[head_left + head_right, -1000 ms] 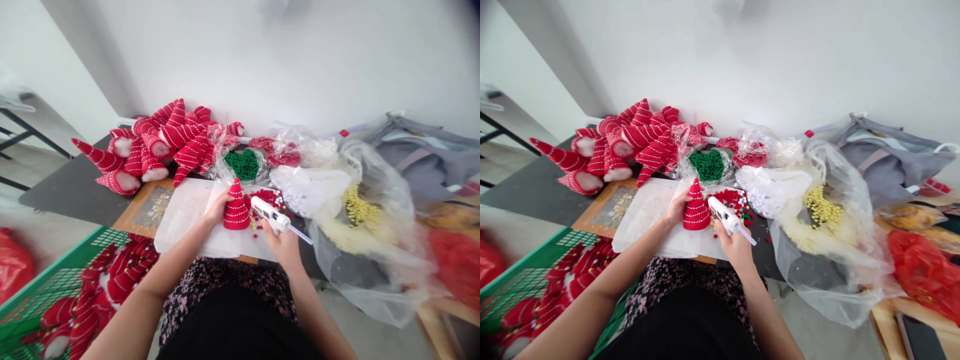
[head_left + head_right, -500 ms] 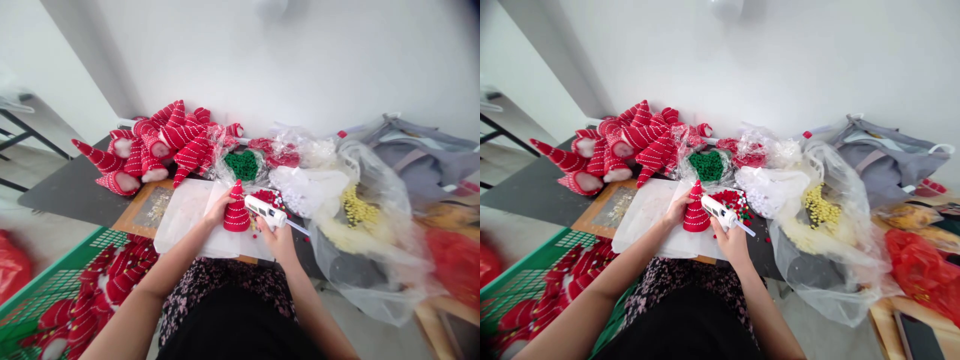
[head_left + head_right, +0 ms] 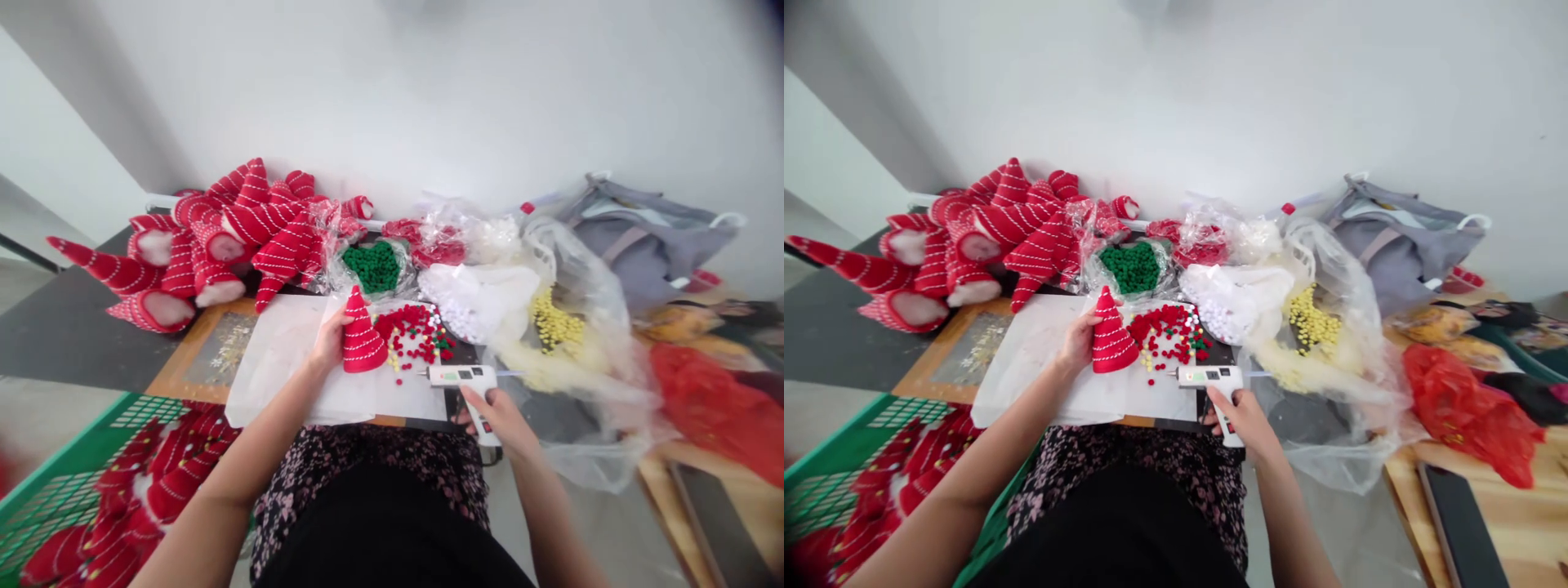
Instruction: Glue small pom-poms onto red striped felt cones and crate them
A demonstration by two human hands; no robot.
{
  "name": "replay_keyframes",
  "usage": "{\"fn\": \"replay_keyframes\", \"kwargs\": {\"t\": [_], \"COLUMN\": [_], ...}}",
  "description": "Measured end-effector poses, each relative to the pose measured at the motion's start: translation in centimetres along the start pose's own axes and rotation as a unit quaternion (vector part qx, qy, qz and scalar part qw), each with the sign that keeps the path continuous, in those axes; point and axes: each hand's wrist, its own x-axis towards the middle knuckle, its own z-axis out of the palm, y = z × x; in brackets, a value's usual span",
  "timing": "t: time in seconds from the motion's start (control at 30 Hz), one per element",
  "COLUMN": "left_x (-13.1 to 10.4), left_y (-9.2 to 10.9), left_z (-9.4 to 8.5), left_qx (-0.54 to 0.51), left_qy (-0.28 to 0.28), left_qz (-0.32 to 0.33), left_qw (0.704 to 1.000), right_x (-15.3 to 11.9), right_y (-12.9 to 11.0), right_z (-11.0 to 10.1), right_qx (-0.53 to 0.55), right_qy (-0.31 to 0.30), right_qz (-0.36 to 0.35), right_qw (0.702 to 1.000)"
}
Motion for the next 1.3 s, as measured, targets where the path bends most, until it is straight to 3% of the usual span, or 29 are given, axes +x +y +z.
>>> {"fn": "replay_keyframes", "kwargs": {"t": [0.07, 0.13, 0.27, 0.37, 0.43, 0.5, 0.63, 0.7, 0.87, 1.0, 1.07, 1.17, 1.3], "left_x": [0.0, 0.0, 0.0, 0.0, 0.3, 0.7, 2.1, 2.7, 3.1, 3.1, 3.1, 3.1, 3.0], "left_y": [0.1, 0.2, 0.6, 1.1, 1.4, 1.5, 1.4, 1.1, 0.2, -0.4, -0.6, -0.9, -1.4], "left_z": [0.2, 0.4, 0.9, 1.4, 1.9, 2.4, 3.4, 3.7, 3.4, 2.7, 2.6, 2.6, 2.9], "left_qx": [0.006, 0.009, 0.012, 0.022, 0.03, 0.037, 0.038, 0.033, 0.016, 0.006, 0.007, 0.01, 0.022], "left_qy": [0.003, 0.007, 0.013, 0.007, -0.004, -0.015, -0.037, -0.049, -0.064, -0.076, -0.084, -0.085, -0.087], "left_qz": [0.002, 0.002, -0.008, -0.012, -0.016, -0.019, -0.018, -0.02, -0.036, -0.044, -0.045, -0.041, -0.023], "left_qw": [1.0, 1.0, 1.0, 1.0, 0.999, 0.999, 0.998, 0.998, 0.997, 0.996, 0.995, 0.995, 0.996], "right_x": [-0.4, -0.5, -0.3, 0.7, 2.1, 4.0, 7.8, 9.1, 10.3, 9.6, 8.7, 7.1, 5.8], "right_y": [0.8, 0.9, 0.4, -0.6, -2.0, -3.9, -7.2, -8.0, -7.8, -8.2, -8.9, -10.4, -12.3], "right_z": [-0.3, -0.2, -0.2, -0.5, -0.6, -0.3, 1.4, 2.0, 1.5, 1.2, 1.9, 3.7, 6.1], "right_qx": [-0.051, -0.152, -0.337, -0.352, -0.33, -0.322, -0.349, -0.363, -0.35, -0.19, -0.118, -0.084, -0.092], "right_qy": [0.013, 0.065, 0.204, 0.236, 0.201, 0.117, -0.053, -0.096, -0.071, -0.011, -0.007, -0.036, -0.072], "right_qz": [-0.008, -0.075, -0.202, -0.239, -0.295, -0.347, -0.374, -0.37, -0.353, -0.337, -0.342, -0.377, -0.456], "right_qw": [0.999, 0.983, 0.897, 0.874, 0.874, 0.873, 0.857, 0.85, 0.865, 0.922, 0.932, 0.922, 0.882]}}
